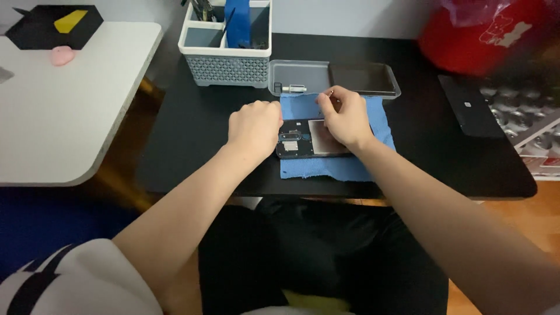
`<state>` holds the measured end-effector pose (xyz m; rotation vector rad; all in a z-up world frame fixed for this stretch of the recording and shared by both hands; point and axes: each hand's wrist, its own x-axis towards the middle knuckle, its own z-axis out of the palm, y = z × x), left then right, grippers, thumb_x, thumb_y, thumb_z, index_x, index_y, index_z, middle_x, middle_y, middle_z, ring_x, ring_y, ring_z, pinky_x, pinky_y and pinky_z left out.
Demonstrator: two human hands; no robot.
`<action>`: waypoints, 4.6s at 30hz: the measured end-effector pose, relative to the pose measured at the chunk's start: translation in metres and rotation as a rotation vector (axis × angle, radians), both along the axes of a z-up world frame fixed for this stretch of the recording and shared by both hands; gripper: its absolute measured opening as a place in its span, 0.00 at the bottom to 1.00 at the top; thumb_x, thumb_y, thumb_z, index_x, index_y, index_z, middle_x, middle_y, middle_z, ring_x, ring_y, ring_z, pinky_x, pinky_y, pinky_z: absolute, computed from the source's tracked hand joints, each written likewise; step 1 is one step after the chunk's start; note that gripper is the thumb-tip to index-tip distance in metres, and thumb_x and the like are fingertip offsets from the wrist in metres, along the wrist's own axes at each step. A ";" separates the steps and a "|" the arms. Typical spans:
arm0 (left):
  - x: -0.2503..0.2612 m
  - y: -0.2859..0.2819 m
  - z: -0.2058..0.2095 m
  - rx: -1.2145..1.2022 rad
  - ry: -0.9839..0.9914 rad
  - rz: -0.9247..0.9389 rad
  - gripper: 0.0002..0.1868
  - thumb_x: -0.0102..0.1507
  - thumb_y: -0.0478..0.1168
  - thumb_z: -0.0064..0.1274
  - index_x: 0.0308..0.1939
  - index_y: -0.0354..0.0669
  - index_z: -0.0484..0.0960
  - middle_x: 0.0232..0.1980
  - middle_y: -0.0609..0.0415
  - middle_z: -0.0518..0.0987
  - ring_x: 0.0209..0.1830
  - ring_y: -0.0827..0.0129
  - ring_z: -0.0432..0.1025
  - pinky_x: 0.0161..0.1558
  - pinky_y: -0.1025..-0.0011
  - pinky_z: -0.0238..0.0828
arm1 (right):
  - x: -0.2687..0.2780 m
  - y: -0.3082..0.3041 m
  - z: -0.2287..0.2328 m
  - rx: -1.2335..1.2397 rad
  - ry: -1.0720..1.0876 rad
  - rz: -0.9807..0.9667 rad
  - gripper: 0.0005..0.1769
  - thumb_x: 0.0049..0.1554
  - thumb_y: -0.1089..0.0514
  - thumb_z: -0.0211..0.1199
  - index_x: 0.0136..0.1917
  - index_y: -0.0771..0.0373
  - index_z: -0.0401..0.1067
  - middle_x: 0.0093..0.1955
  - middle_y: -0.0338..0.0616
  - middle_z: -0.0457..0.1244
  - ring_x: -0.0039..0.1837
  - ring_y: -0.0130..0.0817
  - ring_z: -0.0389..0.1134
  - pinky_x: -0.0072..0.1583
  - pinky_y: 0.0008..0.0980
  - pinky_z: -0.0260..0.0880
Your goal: Disassembling a smartphone and organizing the internal components into a metal tray on a workbench.
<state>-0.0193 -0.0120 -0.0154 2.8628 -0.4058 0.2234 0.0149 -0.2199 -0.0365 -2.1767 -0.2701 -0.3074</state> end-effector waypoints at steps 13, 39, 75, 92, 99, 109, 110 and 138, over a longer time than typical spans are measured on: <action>-0.004 0.001 -0.002 -0.067 0.053 0.106 0.03 0.70 0.43 0.55 0.42 0.53 0.82 0.44 0.54 0.84 0.42 0.49 0.78 0.38 0.51 0.76 | 0.006 -0.005 -0.010 0.029 -0.055 0.092 0.13 0.66 0.52 0.55 0.44 0.59 0.75 0.32 0.35 0.65 0.31 0.27 0.66 0.37 0.30 0.67; -0.006 0.003 0.019 -0.298 0.349 0.229 0.17 0.72 0.35 0.43 0.51 0.55 0.88 0.60 0.52 0.82 0.57 0.53 0.76 0.53 0.53 0.76 | 0.000 -0.007 -0.002 -0.023 -0.058 0.116 0.13 0.67 0.53 0.55 0.46 0.60 0.76 0.37 0.39 0.68 0.38 0.29 0.67 0.43 0.35 0.67; 0.056 0.022 0.020 0.103 0.487 -0.328 0.16 0.67 0.33 0.40 0.23 0.45 0.70 0.20 0.58 0.65 0.21 0.66 0.57 0.31 0.65 0.61 | -0.003 -0.004 0.001 -0.042 -0.072 0.125 0.12 0.68 0.54 0.56 0.46 0.61 0.76 0.34 0.38 0.67 0.33 0.29 0.67 0.38 0.32 0.67; 0.049 0.018 0.021 0.219 0.298 -0.288 0.17 0.71 0.43 0.45 0.31 0.43 0.82 0.33 0.42 0.84 0.31 0.49 0.79 0.34 0.55 0.77 | 0.004 -0.006 -0.008 -0.021 -0.078 0.087 0.10 0.68 0.57 0.58 0.51 0.62 0.78 0.32 0.48 0.68 0.38 0.41 0.72 0.45 0.37 0.71; 0.058 0.018 0.018 0.257 0.216 -0.270 0.15 0.68 0.44 0.48 0.28 0.48 0.82 0.27 0.48 0.82 0.27 0.51 0.78 0.32 0.56 0.75 | 0.003 -0.004 -0.005 -0.025 -0.076 0.063 0.09 0.67 0.57 0.59 0.49 0.61 0.79 0.30 0.46 0.68 0.38 0.39 0.72 0.45 0.35 0.71; 0.064 -0.004 0.021 0.407 0.164 -0.287 0.17 0.66 0.37 0.50 0.22 0.44 0.82 0.20 0.49 0.79 0.18 0.63 0.72 0.29 0.61 0.75 | 0.003 -0.007 -0.005 -0.034 -0.053 0.079 0.11 0.68 0.57 0.58 0.51 0.63 0.79 0.36 0.53 0.70 0.40 0.45 0.74 0.46 0.39 0.74; 0.063 -0.009 0.021 0.442 0.142 -0.273 0.17 0.65 0.36 0.52 0.20 0.46 0.82 0.19 0.49 0.79 0.17 0.62 0.72 0.28 0.61 0.75 | 0.002 -0.006 -0.005 -0.019 -0.056 0.074 0.11 0.68 0.57 0.58 0.51 0.63 0.79 0.35 0.53 0.70 0.39 0.45 0.74 0.45 0.40 0.74; 0.062 -0.023 0.010 0.493 0.378 -0.111 0.12 0.62 0.31 0.51 0.26 0.41 0.87 0.26 0.45 0.82 0.27 0.52 0.78 0.41 0.48 0.76 | 0.006 -0.006 -0.008 -0.020 -0.081 0.082 0.11 0.67 0.57 0.58 0.49 0.64 0.77 0.34 0.51 0.69 0.38 0.41 0.72 0.44 0.39 0.72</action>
